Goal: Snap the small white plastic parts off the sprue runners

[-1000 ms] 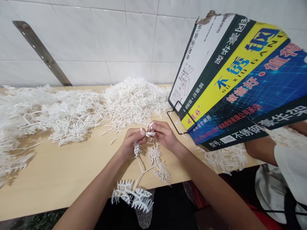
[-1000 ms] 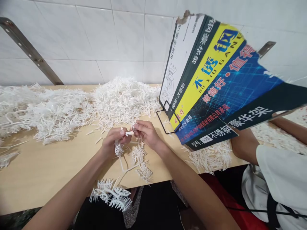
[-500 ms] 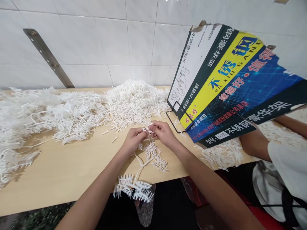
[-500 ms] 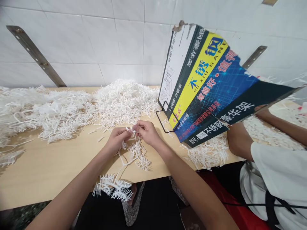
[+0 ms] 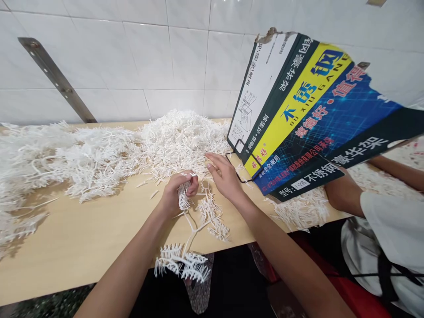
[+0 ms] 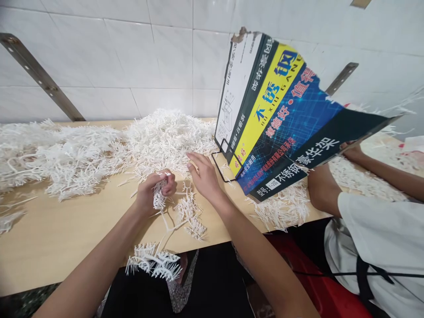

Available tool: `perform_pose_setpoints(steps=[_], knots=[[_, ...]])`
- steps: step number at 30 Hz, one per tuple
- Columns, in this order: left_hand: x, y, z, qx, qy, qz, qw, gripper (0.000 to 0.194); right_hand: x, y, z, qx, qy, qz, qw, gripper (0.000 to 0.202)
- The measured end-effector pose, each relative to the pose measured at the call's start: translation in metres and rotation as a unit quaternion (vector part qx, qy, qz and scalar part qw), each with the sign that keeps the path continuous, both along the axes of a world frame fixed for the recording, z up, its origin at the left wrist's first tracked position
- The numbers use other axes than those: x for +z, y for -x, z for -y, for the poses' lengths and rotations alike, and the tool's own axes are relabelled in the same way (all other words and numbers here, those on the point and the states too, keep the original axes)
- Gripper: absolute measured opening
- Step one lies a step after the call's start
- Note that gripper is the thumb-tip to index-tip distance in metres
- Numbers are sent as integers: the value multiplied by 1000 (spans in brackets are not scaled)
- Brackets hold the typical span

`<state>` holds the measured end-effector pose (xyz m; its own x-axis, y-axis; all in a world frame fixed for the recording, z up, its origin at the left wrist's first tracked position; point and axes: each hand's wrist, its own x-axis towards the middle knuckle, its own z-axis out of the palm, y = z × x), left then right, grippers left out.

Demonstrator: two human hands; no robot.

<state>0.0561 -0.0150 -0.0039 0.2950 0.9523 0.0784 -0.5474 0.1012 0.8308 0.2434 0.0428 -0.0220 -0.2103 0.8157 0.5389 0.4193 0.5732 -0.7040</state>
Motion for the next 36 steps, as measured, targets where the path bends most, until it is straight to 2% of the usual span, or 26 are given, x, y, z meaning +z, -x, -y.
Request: perform_pose_setpoints(steps=[3,6,8,10,12,14,18,20,23,26,32,36], knots=[[0,5,-1,21,-6,46,999,21,0,-2,1,-47,-45,-1,998,25],[1,13,1,34,-13,92,995,20,3,-4,4,-49,-19,-42,998,17],[3,17,3,43,-22,110,993,20,8,-5,10,11,3,-48,999,14],[6,20,5,54,-37,117,991,21,14,-3,18,120,3,-15,993,17],[7,22,6,70,-52,117,989,24,19,2,27,226,-7,33,973,23],[7,24,7,90,-60,120,987,26,20,8,35,272,-11,70,960,31],[4,29,7,121,-71,144,980,30,18,14,42,252,15,85,964,31],[4,33,7,122,-77,147,979,30,19,11,40,267,73,40,960,28],[6,35,6,118,-64,131,982,27,23,3,37,321,194,-48,926,30],[9,33,4,126,-37,111,985,22,26,-3,34,367,266,-63,889,32],[9,25,1,105,-12,50,993,31,25,-5,30,363,252,-72,894,31],[9,14,7,85,4,36,996,34,25,-4,28,354,248,-119,894,46]])
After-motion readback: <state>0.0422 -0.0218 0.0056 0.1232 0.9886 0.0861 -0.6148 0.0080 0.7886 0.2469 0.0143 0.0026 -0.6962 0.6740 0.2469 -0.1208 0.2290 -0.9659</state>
